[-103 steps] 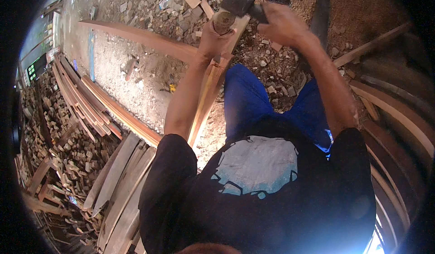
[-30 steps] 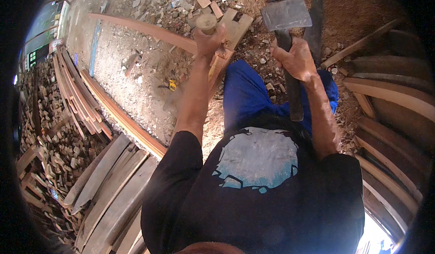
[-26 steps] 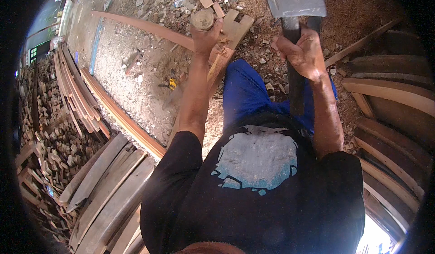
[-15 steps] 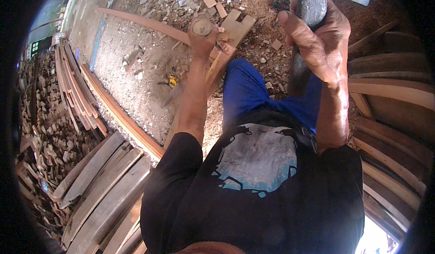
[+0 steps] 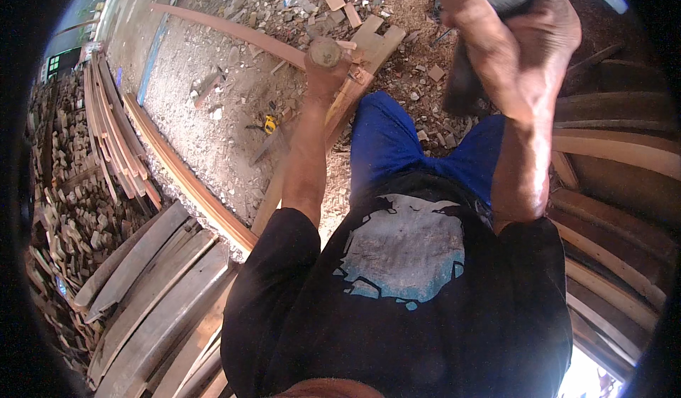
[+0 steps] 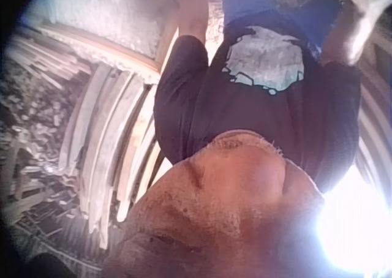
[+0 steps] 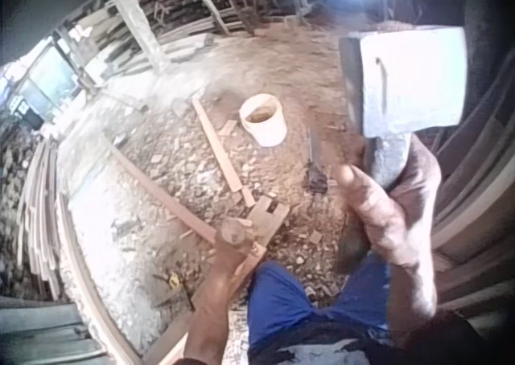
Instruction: The person kneels on the ground and uses a hand saw to cut a wooden plank, then uses a hammer to drive nails into the frame to join the pieces. The person adjusts the plank and continues hammering to secure the joint.
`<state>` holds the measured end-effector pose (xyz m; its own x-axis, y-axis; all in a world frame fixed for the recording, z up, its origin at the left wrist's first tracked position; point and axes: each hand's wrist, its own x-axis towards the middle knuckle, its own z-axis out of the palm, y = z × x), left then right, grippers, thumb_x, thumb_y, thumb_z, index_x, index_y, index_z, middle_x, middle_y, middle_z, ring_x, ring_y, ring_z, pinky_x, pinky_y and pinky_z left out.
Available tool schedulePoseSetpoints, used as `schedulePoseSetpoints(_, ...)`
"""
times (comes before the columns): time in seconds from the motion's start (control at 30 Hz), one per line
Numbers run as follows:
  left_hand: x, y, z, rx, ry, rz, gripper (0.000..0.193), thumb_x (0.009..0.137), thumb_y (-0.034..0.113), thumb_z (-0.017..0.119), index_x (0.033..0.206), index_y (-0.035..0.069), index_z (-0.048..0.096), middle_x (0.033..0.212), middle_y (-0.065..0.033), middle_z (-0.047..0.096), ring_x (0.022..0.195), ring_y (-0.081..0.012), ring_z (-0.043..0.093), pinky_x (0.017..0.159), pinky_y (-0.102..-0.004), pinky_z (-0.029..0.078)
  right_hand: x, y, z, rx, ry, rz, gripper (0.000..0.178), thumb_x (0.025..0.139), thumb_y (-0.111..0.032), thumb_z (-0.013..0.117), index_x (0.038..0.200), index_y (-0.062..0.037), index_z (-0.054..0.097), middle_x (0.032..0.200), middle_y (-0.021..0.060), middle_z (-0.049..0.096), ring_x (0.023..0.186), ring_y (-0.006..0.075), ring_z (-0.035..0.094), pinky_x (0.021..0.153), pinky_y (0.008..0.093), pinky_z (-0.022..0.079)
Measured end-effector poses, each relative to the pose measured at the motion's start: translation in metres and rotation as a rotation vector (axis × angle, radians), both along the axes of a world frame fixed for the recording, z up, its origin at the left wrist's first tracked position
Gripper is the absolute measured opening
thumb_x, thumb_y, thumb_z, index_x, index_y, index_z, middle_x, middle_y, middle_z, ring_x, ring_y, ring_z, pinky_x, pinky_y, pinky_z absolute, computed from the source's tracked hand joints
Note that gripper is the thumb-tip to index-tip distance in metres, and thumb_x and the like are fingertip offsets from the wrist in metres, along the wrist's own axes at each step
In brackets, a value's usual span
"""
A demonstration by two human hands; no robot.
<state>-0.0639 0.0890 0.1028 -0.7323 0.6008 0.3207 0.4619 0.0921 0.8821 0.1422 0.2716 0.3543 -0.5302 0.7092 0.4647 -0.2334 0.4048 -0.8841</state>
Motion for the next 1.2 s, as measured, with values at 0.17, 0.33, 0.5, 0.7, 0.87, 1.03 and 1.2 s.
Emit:
schedulePoseSetpoints(0.17,0.010,-0.006,0.002,0.073,-0.041,-0.028,0.027,0.081,0.004,0.081,0.103,0.002,0.065,0.092,-0.0067,0.072,0.085,-0.0167,0.069,0.077,-0.0335,0.057,-0.046,-0.013,-0.083,0.396,-0.101,0.223,0.013,0.096,-0.014,0.077,0.092,-0.0025,0.073,0.073,0.0072,0.073,0.064,0.0209,0.071,0.055,0.0371,0.053)
schedulePoseSetpoints(0.33,0.033,-0.005,0.017,0.212,-0.088,-0.059,0.038,0.080,0.003,0.084,0.114,0.001,0.068,0.108,-0.0088,0.075,0.098,-0.0186,0.071,0.089,-0.0334,0.057,-0.057,-0.027,-0.127,0.670,-0.907,0.473,0.033,0.084,-0.016,0.074,0.110,0.0028,0.066,0.086,0.0260,0.071,0.082,0.0444,0.072,0.072,0.0544,0.057)
schedulePoseSetpoints(0.5,-0.006,0.013,-0.010,0.234,-0.013,0.193,0.039,0.083,0.004,0.083,0.118,-0.001,0.066,0.103,-0.0075,0.073,0.097,-0.0199,0.070,0.086,-0.0358,0.057,-0.038,-0.032,-0.087,0.269,-0.717,0.500,0.030,0.092,-0.010,0.076,0.117,0.0055,0.066,0.086,0.0172,0.074,0.079,0.0271,0.073,0.074,0.0426,0.059)
schedulePoseSetpoints(0.7,-0.013,0.012,-0.027,0.247,-0.141,0.210,0.026,0.081,0.001,0.081,0.100,0.002,0.064,0.089,-0.0029,0.070,0.082,-0.0154,0.069,0.074,-0.0324,0.056,-0.014,-0.010,-0.024,-0.012,-0.286,0.362,0.024,0.097,-0.010,0.079,0.113,0.0038,0.069,0.089,0.0031,0.072,0.071,0.0100,0.066,0.061,0.0272,0.055)
schedulePoseSetpoints(0.87,-0.007,0.009,-0.010,0.136,-0.170,0.066,0.022,0.082,0.002,0.082,0.093,0.004,0.063,0.083,-0.0019,0.068,0.077,-0.0141,0.068,0.070,-0.0315,0.055,-0.013,-0.006,0.047,0.106,0.105,0.052,0.017,0.096,-0.010,0.075,0.110,-0.0002,0.069,0.075,0.0026,0.067,0.053,0.0102,0.058,0.049,0.0268,0.049)
schedulePoseSetpoints(1.03,0.006,0.011,-0.003,0.185,-0.060,-0.013,0.021,0.083,0.004,0.081,0.090,0.004,0.062,0.081,-0.0036,0.068,0.073,-0.0147,0.065,0.067,-0.0332,0.053,-0.024,0.019,0.026,0.005,0.351,0.057,0.016,0.097,-0.012,0.076,0.108,-0.0017,0.070,0.072,0.0012,0.067,0.056,0.0091,0.058,0.052,0.0258,0.048)
schedulePoseSetpoints(1.2,0.026,0.014,0.021,0.165,-0.009,-0.090,0.027,0.083,0.005,0.083,0.105,0.002,0.066,0.097,-0.0067,0.074,0.087,-0.0161,0.070,0.077,-0.0334,0.057,-0.039,0.004,-0.117,0.546,-0.388,0.184,0.019,0.093,-0.015,0.077,0.106,-0.0017,0.071,0.079,0.0088,0.070,0.070,0.0191,0.068,0.066,0.0383,0.055)
